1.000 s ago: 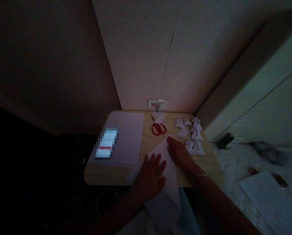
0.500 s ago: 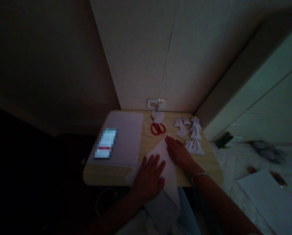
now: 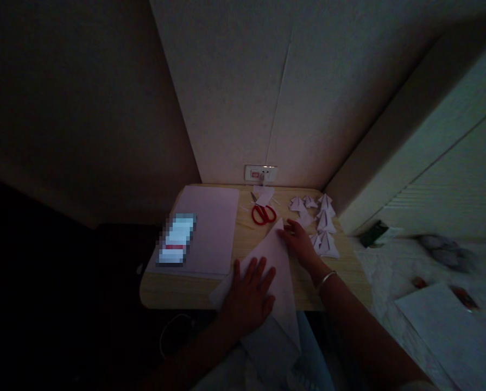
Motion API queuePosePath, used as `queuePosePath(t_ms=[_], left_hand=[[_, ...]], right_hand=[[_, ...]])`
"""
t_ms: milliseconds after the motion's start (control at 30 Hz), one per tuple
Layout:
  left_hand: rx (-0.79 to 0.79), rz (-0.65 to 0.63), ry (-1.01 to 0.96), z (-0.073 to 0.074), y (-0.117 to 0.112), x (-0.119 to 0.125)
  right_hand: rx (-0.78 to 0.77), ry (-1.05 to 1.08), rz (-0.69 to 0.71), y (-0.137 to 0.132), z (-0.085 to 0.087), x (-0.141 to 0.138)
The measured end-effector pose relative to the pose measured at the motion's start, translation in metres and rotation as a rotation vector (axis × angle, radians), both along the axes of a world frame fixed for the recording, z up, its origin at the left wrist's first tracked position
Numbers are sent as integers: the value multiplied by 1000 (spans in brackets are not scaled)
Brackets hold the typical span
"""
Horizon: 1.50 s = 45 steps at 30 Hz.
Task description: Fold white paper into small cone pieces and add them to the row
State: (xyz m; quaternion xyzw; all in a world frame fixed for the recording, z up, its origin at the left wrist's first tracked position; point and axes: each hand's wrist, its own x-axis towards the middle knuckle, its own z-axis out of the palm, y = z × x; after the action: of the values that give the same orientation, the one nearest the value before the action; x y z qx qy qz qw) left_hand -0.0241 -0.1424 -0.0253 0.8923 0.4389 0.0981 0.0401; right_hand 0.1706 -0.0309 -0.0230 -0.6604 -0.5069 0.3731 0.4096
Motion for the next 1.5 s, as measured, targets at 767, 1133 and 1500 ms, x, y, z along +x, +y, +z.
queuePosePath(t_ms=[767, 1133, 1500], left_hand=[[-11, -11, -56, -2, -1, -4], [-103, 197, -308, 19, 24, -2], [-553, 269, -488, 33, 93, 1]], right_hand=[[-214, 224, 15, 14, 13, -4], [-162, 402, 63, 4, 16, -5], [-90, 509, 139, -4, 34, -14]])
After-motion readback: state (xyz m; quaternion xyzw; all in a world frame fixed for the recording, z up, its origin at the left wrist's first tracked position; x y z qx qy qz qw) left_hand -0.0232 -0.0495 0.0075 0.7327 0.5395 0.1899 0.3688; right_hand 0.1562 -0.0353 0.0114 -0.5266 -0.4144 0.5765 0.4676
